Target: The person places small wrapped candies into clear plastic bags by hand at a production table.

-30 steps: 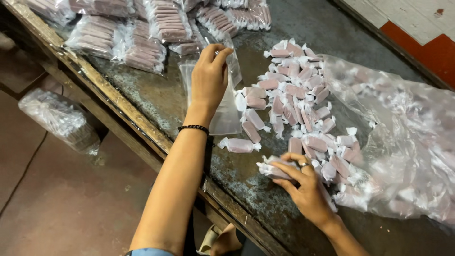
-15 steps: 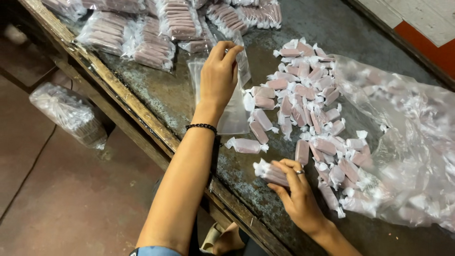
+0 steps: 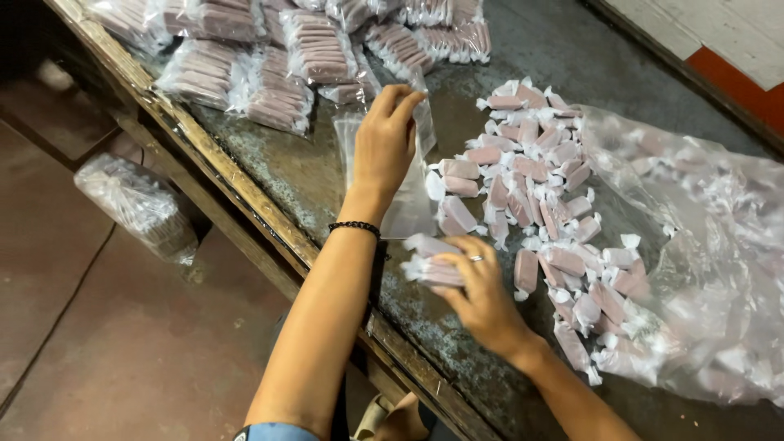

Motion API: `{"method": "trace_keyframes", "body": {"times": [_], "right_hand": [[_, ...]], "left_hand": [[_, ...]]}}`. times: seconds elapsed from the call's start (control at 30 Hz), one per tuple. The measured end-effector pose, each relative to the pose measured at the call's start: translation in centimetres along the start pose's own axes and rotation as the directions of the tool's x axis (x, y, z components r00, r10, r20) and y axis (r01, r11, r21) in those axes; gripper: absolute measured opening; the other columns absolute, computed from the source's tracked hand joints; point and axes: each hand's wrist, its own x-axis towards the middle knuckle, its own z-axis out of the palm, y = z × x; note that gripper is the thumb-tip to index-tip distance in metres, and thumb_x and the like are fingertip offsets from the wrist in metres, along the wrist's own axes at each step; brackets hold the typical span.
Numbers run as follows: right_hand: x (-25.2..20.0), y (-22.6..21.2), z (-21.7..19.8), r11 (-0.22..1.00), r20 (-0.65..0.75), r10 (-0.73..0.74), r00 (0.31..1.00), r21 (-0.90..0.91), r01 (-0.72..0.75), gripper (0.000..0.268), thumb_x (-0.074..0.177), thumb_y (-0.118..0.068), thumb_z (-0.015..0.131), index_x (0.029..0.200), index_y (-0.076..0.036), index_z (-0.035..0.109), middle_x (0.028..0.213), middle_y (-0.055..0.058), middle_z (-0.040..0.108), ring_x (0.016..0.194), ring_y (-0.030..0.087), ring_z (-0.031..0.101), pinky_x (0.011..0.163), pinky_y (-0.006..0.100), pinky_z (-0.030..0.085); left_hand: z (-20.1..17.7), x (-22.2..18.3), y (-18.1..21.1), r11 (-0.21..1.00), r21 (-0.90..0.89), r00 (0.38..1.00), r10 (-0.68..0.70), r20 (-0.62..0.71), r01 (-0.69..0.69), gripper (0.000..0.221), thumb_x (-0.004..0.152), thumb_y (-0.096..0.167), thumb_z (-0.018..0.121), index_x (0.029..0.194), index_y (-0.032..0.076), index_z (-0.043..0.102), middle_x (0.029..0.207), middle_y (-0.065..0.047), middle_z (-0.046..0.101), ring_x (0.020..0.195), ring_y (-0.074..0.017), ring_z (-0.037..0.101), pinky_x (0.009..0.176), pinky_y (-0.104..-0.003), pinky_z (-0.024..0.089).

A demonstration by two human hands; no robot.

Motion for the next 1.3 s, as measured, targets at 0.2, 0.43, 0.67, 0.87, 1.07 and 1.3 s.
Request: {"method": "trace_keyframes", "body": {"times": [0.2, 0.43, 0.67, 0.87, 1.07, 1.3], "right_hand": [[-1.4, 1.4, -1.8, 0.986, -0.241, -0.098, 0.966, 0.11, 0.128, 0.05, 0.085, -0.014, 0.078, 0.134, -0.011, 0.069, 0.123, 0.01, 0.055, 0.114, 0.028, 0.064, 0.105, 0.045, 0.047], [1.4, 3.6, -1.3, 0.998, -0.27, -0.029, 0.962, -0.057, 0.014, 0.057, 0.098, -0.011, 0.06, 0.153, -0.002, 0.045, 0.138, 0.022, 0.053, 0.133, 0.041, 0.052, 0.116, 0.053, 0.036], [1.3, 2.8, -1.5, 0.995, -0.237, -0.097, 0.967, 0.003, 0.101, 0.065, 0.092, 0.005, 0.06, 0.15, 0.013, 0.033, 0.139, 0.031, 0.046, 0.132, 0.048, 0.048, 0.114, 0.05, 0.041], [1.1, 6.6, -1.7, 0.996, -0.382, 0.046, 0.923, 0.084, -0.015, 0.059, 0.073, -0.015, 0.087, 0.126, -0.003, 0.063, 0.131, 0.013, 0.054, 0.122, 0.037, 0.058, 0.107, 0.045, 0.048], [1.2, 5.6, -0.8, 0.978, -0.487, 0.069, 0.871, 0.204, 0.037, 0.049, 0.059, -0.018, 0.093, 0.103, -0.01, 0.072, 0.099, 0.008, 0.072, 0.096, 0.035, 0.072, 0.086, 0.045, 0.056], [0.9, 3.3, -2.4, 0.986, -0.687, -0.08, 0.723, 0.053, 0.16, 0.048, 0.061, -0.023, 0.095, 0.101, -0.011, 0.071, 0.103, 0.003, 0.07, 0.097, 0.026, 0.072, 0.088, 0.037, 0.055]], "left_hand": [[0.9, -0.5, 1.8, 1.0, -0.016, 1.0, 0.023, -0.012, -0.024, 0.025, 0.092, 0.003, 0.066, 0.116, 0.009, 0.07, 0.112, -0.011, 0.063, 0.096, -0.0344, 0.068, 0.084, -0.042, 0.057], [4.6, -6.4, 7.7, 0.791, -0.184, 0.678, -0.349, 0.647, 0.583, 0.046, 0.106, 0.044, 0.042, 0.117, 0.004, 0.063, 0.121, -0.025, 0.065, 0.112, -0.0503, 0.065, 0.099, -0.058, 0.051], [6.3, -9.4, 6.5, 0.91, -0.156, 0.776, -0.225, 0.59, 0.383, 0.024, 0.098, 0.005, 0.047, 0.119, 0.002, 0.059, 0.12, -0.023, 0.055, 0.111, -0.055, 0.06, 0.091, -0.058, 0.055], [5.3, -9.7, 7.5, 0.958, -0.195, 0.849, -0.078, 0.523, 0.208, 0.029, 0.095, -0.005, 0.044, 0.119, 0.0, 0.057, 0.114, -0.024, 0.053, 0.109, -0.0541, 0.059, 0.09, -0.053, 0.055], [0.1, -1.9, 8.3, 0.983, -0.15, 0.989, -0.121, -0.082, 0.108, 0.015, 0.104, 0.002, 0.05, 0.09, -0.001, 0.054, 0.083, -0.02, 0.053, 0.081, -0.0427, 0.058, 0.079, -0.043, 0.047], [-2.4, -4.2, 8.1, 0.977, 0.138, 0.958, 0.125, 0.258, -0.164, 0.026, 0.092, 0.003, 0.066, 0.117, 0.006, 0.062, 0.117, -0.007, 0.057, 0.093, -0.0353, 0.066, 0.084, -0.043, 0.054]]}}
